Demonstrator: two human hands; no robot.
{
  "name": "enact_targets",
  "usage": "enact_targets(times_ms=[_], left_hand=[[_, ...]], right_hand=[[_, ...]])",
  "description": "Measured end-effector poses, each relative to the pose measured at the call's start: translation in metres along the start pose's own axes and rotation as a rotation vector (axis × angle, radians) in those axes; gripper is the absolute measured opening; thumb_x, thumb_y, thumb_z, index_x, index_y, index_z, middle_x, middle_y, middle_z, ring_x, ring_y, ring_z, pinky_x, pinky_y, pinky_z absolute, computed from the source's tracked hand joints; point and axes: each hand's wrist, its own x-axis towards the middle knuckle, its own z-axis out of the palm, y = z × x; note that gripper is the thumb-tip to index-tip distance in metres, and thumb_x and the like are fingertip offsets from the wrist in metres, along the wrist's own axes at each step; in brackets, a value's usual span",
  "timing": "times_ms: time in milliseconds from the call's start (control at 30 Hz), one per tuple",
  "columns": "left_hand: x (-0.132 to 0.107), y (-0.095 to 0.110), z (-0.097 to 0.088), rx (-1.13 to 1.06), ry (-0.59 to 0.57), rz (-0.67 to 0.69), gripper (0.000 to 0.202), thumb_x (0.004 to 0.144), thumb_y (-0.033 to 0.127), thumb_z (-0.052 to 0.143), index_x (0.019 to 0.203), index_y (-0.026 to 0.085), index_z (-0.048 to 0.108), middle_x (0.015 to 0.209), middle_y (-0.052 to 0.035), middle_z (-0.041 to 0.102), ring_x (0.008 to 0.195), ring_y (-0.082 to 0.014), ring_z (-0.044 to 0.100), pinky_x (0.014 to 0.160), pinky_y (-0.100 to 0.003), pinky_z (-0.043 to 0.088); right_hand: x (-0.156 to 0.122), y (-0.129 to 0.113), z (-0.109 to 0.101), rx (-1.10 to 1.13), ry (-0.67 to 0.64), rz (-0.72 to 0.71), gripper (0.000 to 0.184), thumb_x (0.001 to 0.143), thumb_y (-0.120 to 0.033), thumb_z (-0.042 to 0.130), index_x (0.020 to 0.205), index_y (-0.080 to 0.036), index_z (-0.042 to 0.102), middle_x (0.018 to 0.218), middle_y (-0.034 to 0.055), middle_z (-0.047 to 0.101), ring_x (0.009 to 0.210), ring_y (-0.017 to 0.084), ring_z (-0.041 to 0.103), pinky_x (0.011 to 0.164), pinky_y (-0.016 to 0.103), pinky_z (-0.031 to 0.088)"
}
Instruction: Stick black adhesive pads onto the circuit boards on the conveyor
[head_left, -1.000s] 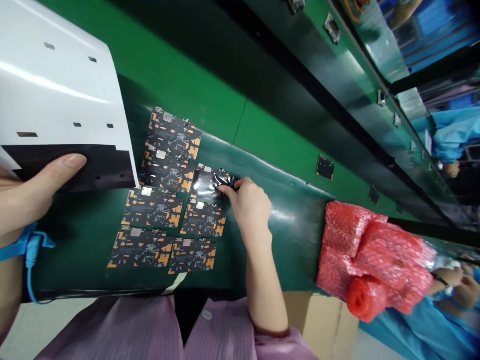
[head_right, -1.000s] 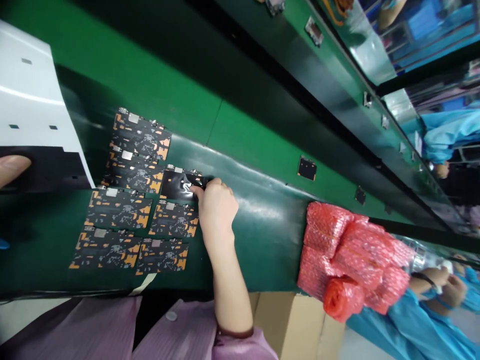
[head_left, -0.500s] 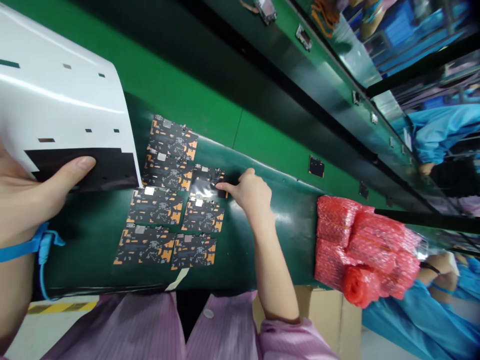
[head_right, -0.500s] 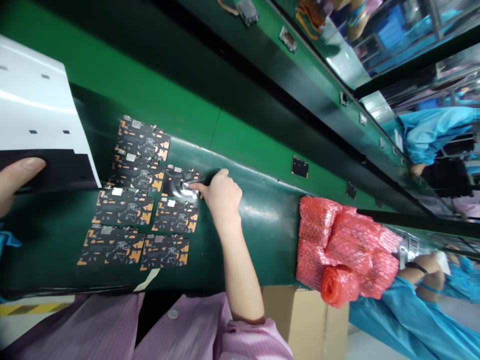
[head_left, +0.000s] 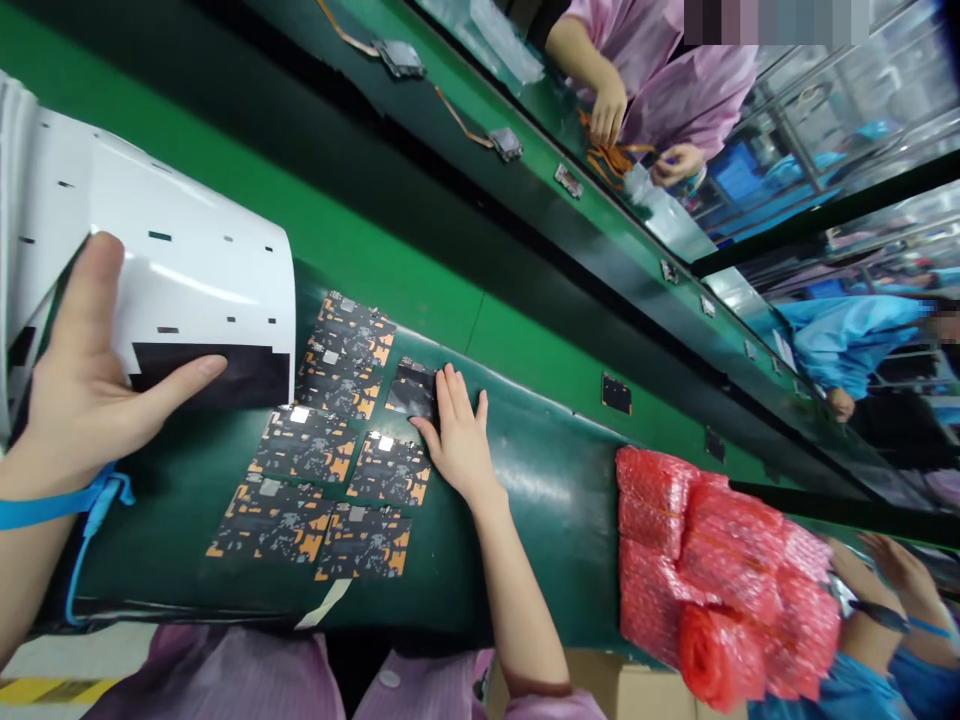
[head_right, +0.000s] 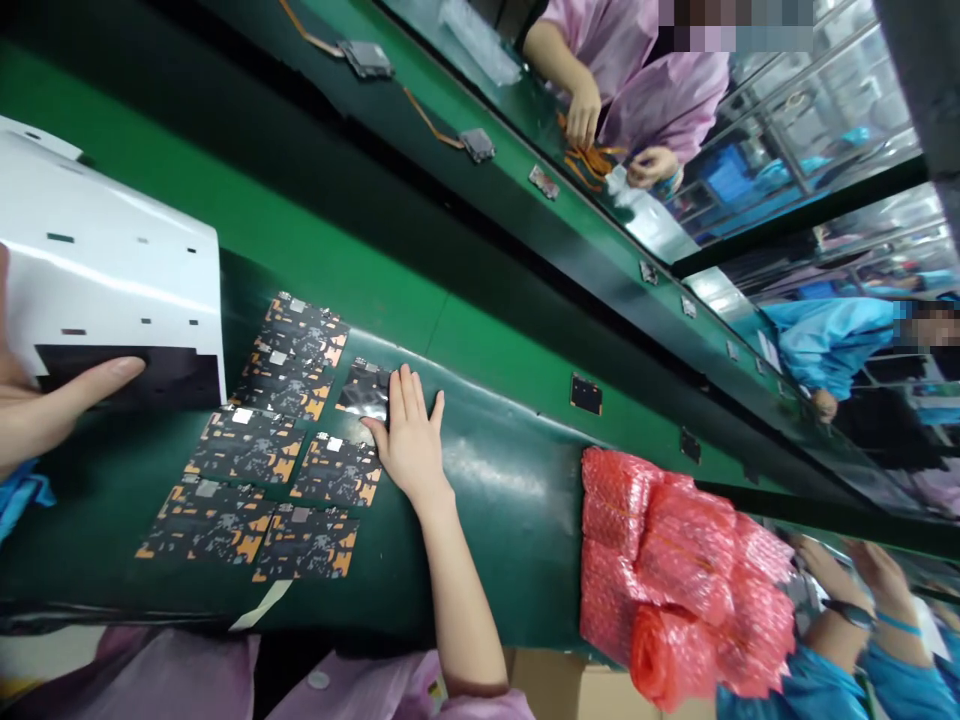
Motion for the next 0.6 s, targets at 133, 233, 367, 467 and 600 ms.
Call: enact_targets(times_ms=[133, 233, 367, 467, 600], left_hand=[[0.006, 0.017, 0.003, -0.007, -0.024, 0.083, 0.117, 0.087, 0.072, 0.075, 0.17, 0.018, 0.013, 0.176, -0.0095, 0.021, 0.161, -0.0372, 0.025, 0.133, -0.06, 0.014], [0.004, 0.047, 0.009, -0.113, -0.05, -0.07, 0.111, 0.09, 0.071, 0.072, 0.169, 0.014, 0.018, 0.176, -0.0129, 0.018, 0.162, -0.0355, 0.023, 0.132, -0.06, 0.01], [-0.007, 0.083, 0.023, -0.14, -0.069, -0.124, 0.104, 0.093, 0.069, 0.068, 0.169, 0.015, 0.022, 0.176, -0.0135, 0.019, 0.162, -0.0346, 0.022, 0.132, -0.058, 0.013], [-0.016, 0.105, 0.036, -0.128, -0.06, -0.109, 0.097, 0.096, 0.063, 0.067, 0.17, 0.02, 0.022, 0.176, -0.0111, 0.02, 0.162, -0.0331, 0.024, 0.133, -0.054, 0.018], [-0.031, 0.134, 0.05, -0.204, -0.099, -0.257, 0.104, 0.094, 0.066, 0.067, 0.172, 0.023, 0.012, 0.169, -0.0183, 0.036, 0.15, -0.0351, 0.048, 0.123, -0.051, 0.046]], right_hand=[[0.012, 0.023, -0.002, 0.107, 0.141, -0.157, 0.061, 0.1, -0.044, 0.064, 0.153, -0.016, 0.054, 0.151, 0.0215, 0.06, 0.147, 0.032, 0.052, 0.13, 0.066, 0.019], [0.036, 0.048, -0.018, 0.14, 0.209, -0.239, 0.069, 0.09, -0.046, 0.072, 0.15, -0.016, 0.055, 0.14, 0.0204, 0.065, 0.137, 0.033, 0.059, 0.128, 0.067, 0.022], [0.07, 0.057, -0.052, 0.118, 0.345, -0.071, 0.071, 0.09, -0.043, 0.067, 0.153, -0.015, 0.051, 0.159, 0.0249, 0.048, 0.154, 0.04, 0.039, 0.124, 0.073, 0.024], [0.059, 0.022, -0.054, 0.427, 0.391, -0.005, 0.058, 0.094, -0.046, 0.063, 0.145, -0.017, 0.059, 0.157, 0.0216, 0.052, 0.149, 0.036, 0.047, 0.12, 0.06, 0.041], [0.007, -0.04, -0.027, 1.144, -0.026, 0.056, 0.038, 0.091, -0.057, 0.07, 0.101, -0.021, 0.075, 0.086, 0.0043, 0.075, 0.08, 0.022, 0.071, 0.074, 0.034, 0.062]])
